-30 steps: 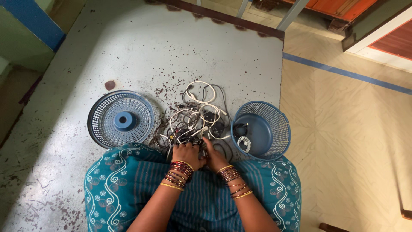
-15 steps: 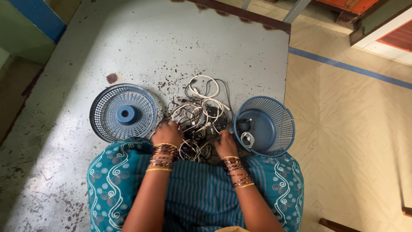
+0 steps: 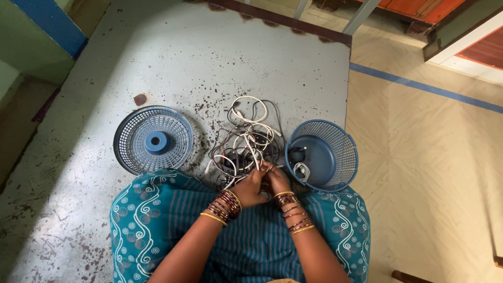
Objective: The person untangles a bundle of black and white cables by hand, separating them and pulling individual wires through the group.
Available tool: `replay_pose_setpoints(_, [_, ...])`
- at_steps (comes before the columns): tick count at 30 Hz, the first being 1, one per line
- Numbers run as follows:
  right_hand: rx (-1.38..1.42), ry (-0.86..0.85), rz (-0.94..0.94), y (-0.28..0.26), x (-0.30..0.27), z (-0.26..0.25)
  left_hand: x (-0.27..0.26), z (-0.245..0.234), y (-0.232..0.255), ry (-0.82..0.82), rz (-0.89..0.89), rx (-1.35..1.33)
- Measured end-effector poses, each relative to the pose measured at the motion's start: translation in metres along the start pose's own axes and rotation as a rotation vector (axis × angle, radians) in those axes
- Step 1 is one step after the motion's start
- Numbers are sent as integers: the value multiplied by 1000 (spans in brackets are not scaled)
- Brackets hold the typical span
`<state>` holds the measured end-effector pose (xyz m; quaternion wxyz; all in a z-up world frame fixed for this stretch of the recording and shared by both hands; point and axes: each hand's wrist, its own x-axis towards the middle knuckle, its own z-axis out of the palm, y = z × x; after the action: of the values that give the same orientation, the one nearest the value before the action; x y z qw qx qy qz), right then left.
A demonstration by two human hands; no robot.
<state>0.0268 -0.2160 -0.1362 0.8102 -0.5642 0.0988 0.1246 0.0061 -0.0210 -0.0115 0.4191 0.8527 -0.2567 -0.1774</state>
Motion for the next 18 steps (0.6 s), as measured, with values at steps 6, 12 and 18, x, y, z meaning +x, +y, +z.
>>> replay_pose_setpoints(6, [303,130,209,-6,-5,9,7,-7,0,-72,-158,58])
replay_pose_setpoints(12, [-188,-79,-116,-14,-1,18,9,-42,-4,333,-589,354])
replay_pose_setpoints(18, [55,-165,98,-23,-7,9,11,-50,-18,204,-817,247])
